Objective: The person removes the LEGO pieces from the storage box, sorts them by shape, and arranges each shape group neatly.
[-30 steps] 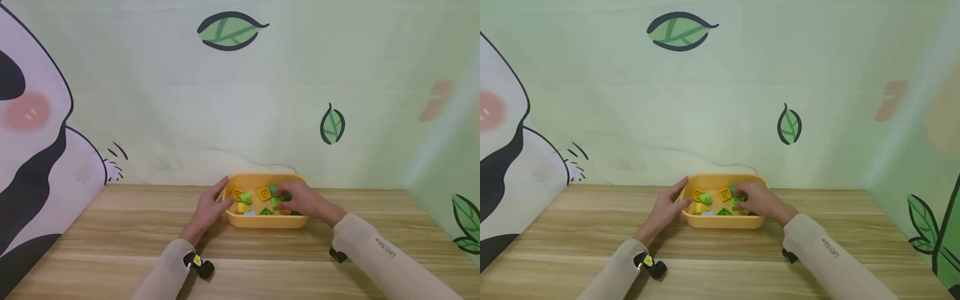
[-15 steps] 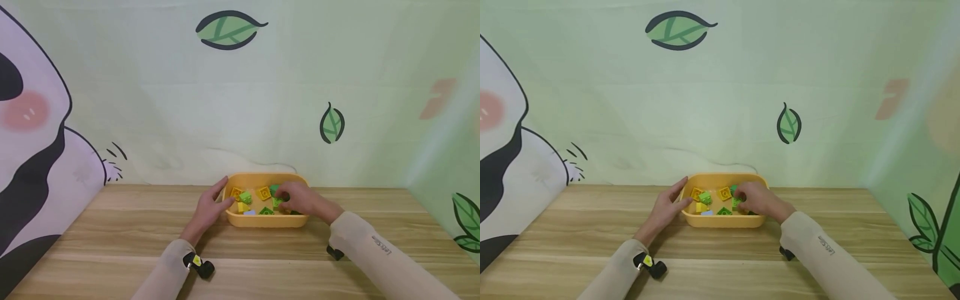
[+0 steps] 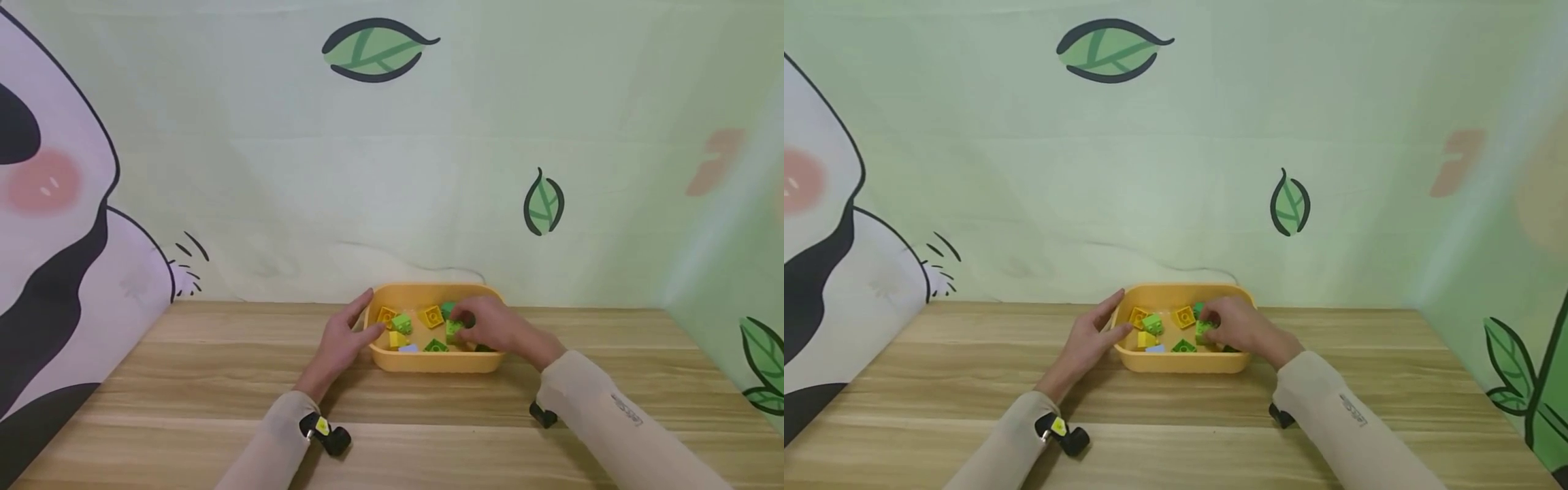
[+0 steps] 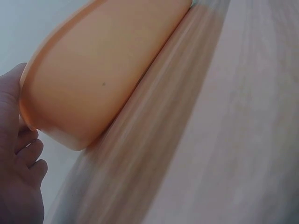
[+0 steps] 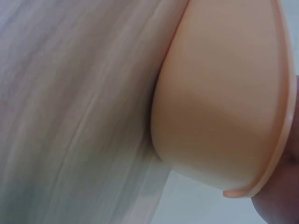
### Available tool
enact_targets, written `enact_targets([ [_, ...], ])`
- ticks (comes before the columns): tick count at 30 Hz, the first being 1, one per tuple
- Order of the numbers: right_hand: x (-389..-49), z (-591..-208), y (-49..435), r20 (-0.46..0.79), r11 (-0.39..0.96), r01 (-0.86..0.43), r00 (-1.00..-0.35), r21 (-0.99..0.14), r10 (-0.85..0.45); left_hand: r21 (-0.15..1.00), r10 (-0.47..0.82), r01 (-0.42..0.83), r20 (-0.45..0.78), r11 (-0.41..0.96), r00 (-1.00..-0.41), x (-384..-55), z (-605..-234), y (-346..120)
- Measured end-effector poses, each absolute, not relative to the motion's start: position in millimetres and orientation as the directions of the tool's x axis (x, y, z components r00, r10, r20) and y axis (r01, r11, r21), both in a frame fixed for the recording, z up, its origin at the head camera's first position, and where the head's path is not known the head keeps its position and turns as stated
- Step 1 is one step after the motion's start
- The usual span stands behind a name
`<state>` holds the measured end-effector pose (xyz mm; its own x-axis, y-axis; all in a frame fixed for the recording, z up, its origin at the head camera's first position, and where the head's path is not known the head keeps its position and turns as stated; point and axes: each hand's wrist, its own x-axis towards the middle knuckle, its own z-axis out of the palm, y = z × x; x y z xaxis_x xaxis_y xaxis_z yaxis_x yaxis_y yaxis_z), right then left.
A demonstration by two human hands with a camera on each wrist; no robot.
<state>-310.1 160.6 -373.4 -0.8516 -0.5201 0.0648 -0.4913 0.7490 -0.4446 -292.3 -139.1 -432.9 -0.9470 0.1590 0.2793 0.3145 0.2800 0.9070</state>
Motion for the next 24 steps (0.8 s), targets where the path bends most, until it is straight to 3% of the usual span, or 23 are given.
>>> enact_targets([
  [10, -298.5, -366.5, 159.2, 0.112, 0.726, -0.474, -0.866, -0.498, -0.488, 0.907, 0.155, 0.317, 0.283, 0.278, -0.946, -292.0, -433.2, -138.6],
  [24, -264.7, -351.5, 149.4, 0.261, 0.641, -0.557, -0.825, -0.527, -0.502, 0.903, 0.163, 0.34, 0.306, 0.262, -0.938, -293.5, -433.9, -138.9],
])
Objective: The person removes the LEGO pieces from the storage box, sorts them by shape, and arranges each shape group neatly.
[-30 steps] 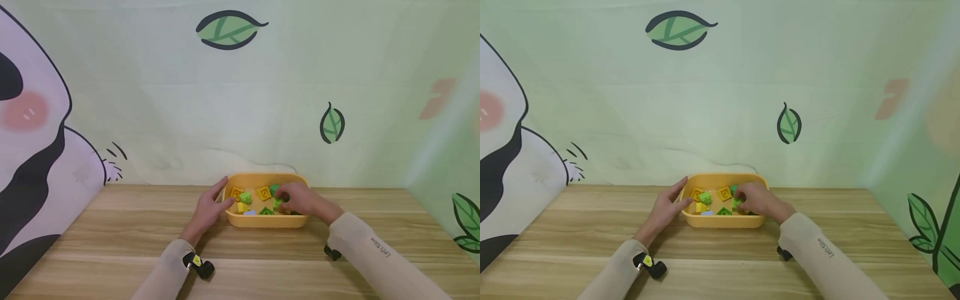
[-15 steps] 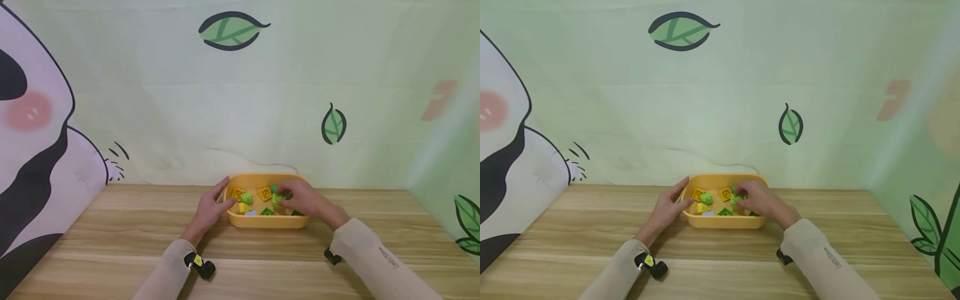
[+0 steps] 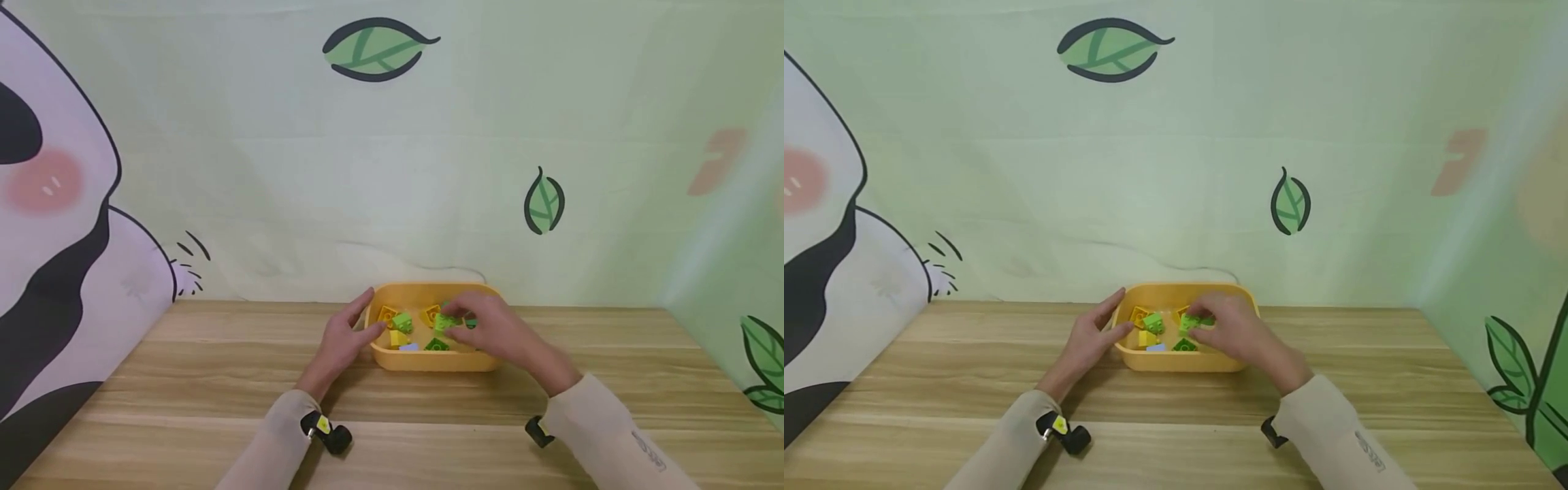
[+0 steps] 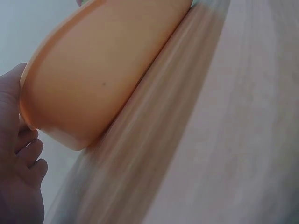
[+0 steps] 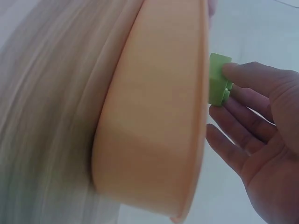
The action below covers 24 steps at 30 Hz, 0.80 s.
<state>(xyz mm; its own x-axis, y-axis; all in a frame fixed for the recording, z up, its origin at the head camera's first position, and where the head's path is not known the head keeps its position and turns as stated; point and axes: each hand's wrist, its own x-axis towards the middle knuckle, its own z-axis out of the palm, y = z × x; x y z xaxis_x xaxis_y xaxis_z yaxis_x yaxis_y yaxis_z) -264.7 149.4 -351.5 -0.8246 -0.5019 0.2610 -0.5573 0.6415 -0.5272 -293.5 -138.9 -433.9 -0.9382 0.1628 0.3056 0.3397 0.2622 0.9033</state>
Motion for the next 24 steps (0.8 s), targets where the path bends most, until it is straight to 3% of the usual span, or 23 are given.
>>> enact_targets([
  [18, -237.2, -345.4, 139.0, 0.32, 0.604, -0.597, -0.799, -0.528, -0.51, 0.9, 0.153, 0.332, 0.299, 0.282, -0.942, -293.8, -434.1, -138.9],
  [24, -231.5, -345.5, 133.9, 0.349, 0.58, -0.642, -0.764, -0.502, -0.543, 0.902, 0.15, 0.331, 0.299, 0.278, -0.942, -293.5, -432.8, -137.4],
])
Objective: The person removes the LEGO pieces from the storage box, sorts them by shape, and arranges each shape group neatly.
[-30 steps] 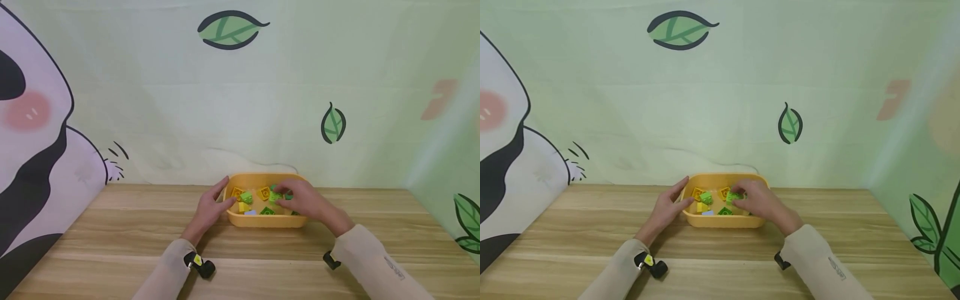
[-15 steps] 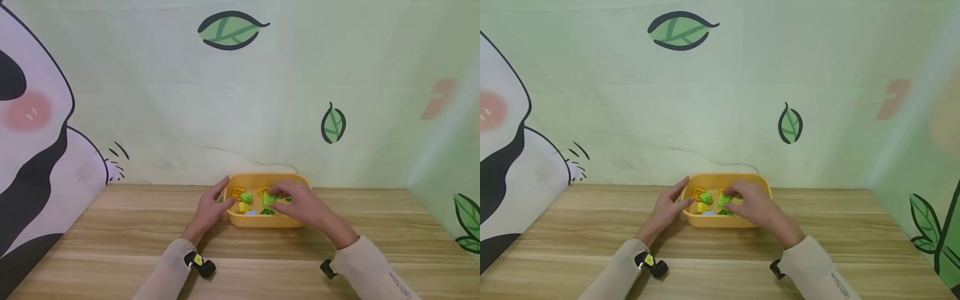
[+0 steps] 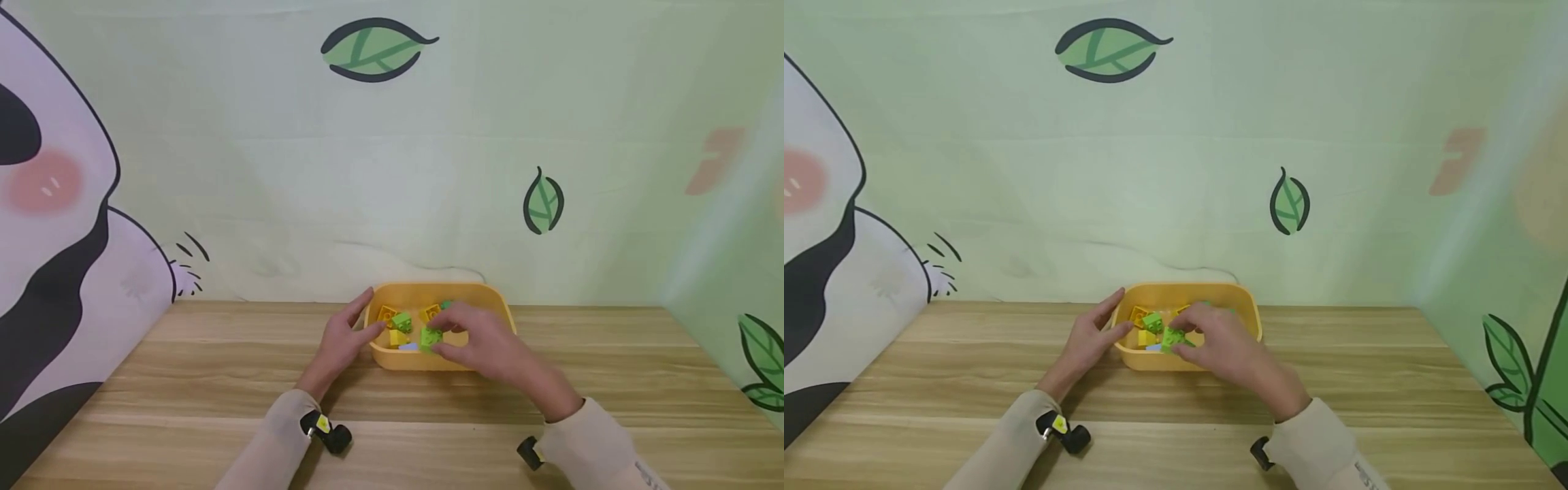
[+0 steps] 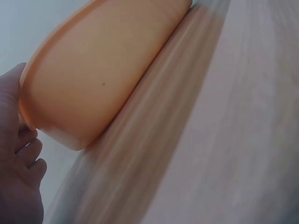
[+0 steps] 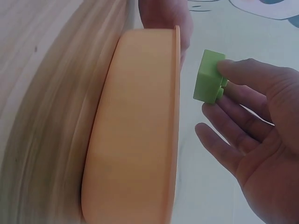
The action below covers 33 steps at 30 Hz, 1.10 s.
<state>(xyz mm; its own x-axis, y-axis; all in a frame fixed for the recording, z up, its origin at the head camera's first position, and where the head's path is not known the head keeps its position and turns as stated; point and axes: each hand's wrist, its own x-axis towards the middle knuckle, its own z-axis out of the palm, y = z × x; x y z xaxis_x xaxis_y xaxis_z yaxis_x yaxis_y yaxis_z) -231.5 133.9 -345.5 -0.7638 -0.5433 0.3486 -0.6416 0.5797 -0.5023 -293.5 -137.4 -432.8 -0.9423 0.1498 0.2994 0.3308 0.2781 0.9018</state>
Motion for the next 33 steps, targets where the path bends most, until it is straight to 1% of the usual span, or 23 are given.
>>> enact_targets([
  [4, -228.9, -345.8, 128.9, 0.369, 0.559, -0.672, -0.738, -0.486, -0.566, 0.902, 0.151, 0.329, 0.297, 0.281, -0.943, -292.8, -432.2, -137.5],
  [8, -224.8, -346.4, 122.7, 0.355, 0.549, -0.663, -0.743, -0.509, -0.568, 0.901, 0.151, 0.336, 0.304, 0.276, -0.941, -293.7, -431.9, -136.5],
  [12, -220.0, -345.7, 114.0, 0.314, 0.538, -0.64, -0.754, -0.548, -0.577, 0.9, 0.147, 0.333, 0.302, 0.28, -0.942, -294.7, -433.1, -137.3],
  [15, -216.5, -343.9, 106.9, 0.288, 0.538, -0.636, -0.752, -0.553, -0.593, 0.905, 0.143, 0.319, 0.289, 0.282, -0.946, -294.5, -433.5, -138.3],
  [26, -205.0, -346.4, 86.2, 0.299, 0.504, -0.686, -0.703, -0.525, -0.645, 0.899, 0.147, 0.331, 0.3, 0.287, -0.943, -294.8, -435.9, -139.6],
  [33, -201.6, -349.9, 83.4, 0.245, 0.515, -0.644, -0.728, -0.566, -0.641, 0.902, 0.143, 0.319, 0.289, 0.291, -0.947, -294.3, -435.3, -139.4],
])
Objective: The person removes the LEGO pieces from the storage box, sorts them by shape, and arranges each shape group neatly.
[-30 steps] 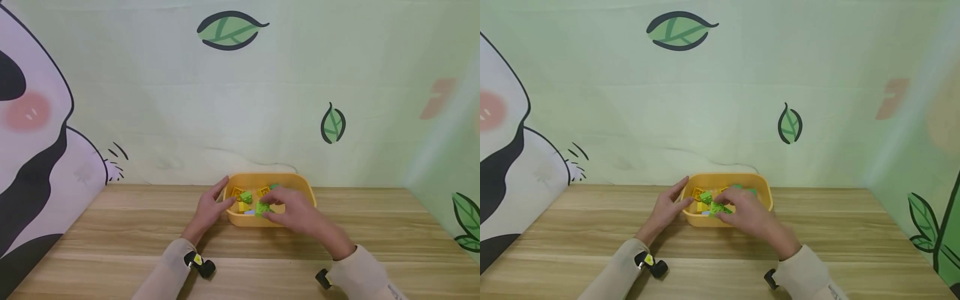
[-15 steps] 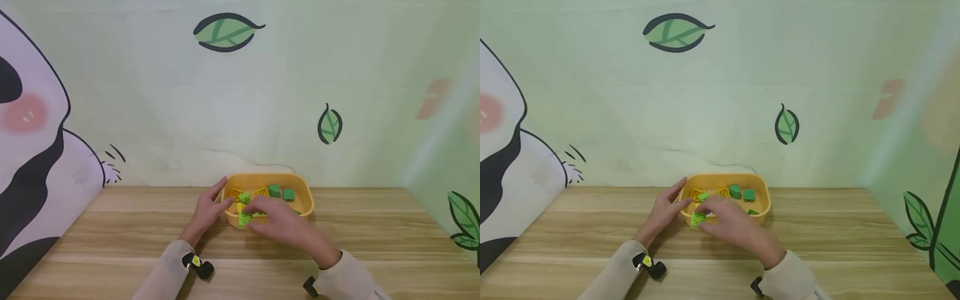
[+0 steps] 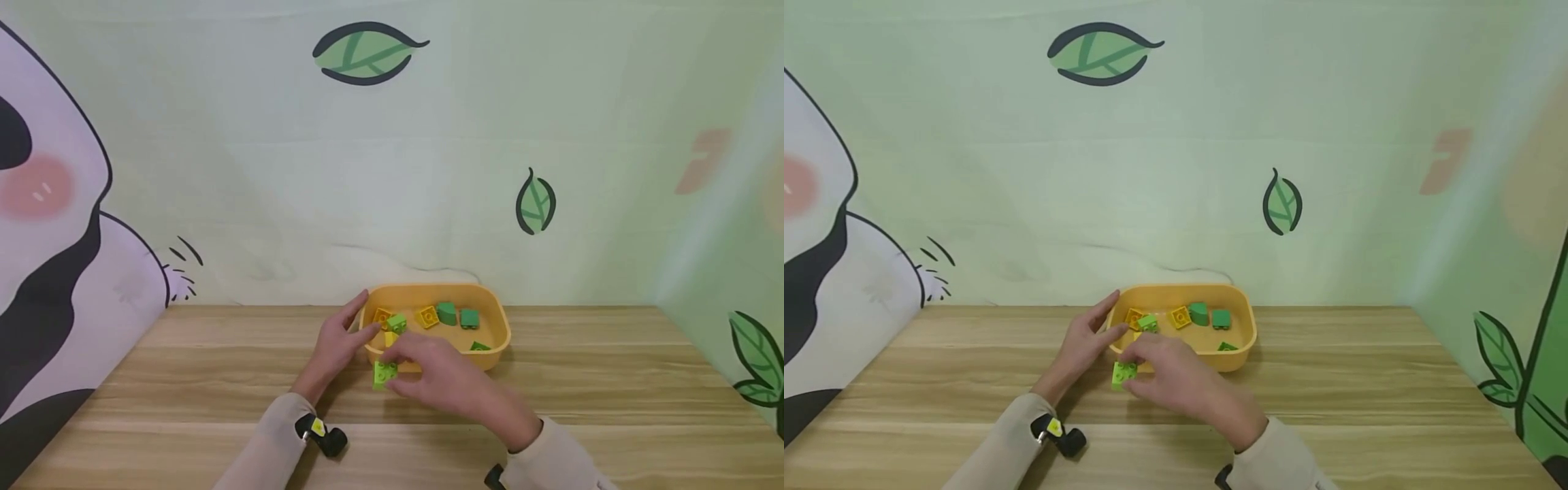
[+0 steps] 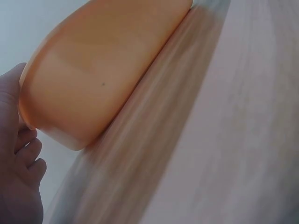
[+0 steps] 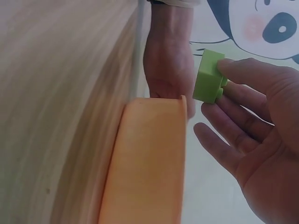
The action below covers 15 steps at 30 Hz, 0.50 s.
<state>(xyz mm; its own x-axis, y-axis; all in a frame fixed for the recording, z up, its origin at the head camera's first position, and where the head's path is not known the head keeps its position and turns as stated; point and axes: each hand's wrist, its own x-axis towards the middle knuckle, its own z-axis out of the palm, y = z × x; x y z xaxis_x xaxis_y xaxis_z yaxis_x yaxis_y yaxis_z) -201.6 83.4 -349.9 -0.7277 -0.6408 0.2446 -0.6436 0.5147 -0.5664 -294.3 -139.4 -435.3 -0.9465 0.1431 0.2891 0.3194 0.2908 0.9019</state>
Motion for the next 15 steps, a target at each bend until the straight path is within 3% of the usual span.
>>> enact_targets([
  [15, -206.1, -367.5, 79.1, 0.197, 0.533, -0.649, -0.715, -0.543, -0.671, 0.903, 0.144, 0.326, 0.296, 0.281, -0.944, -294.8, -434.4, -138.6],
])
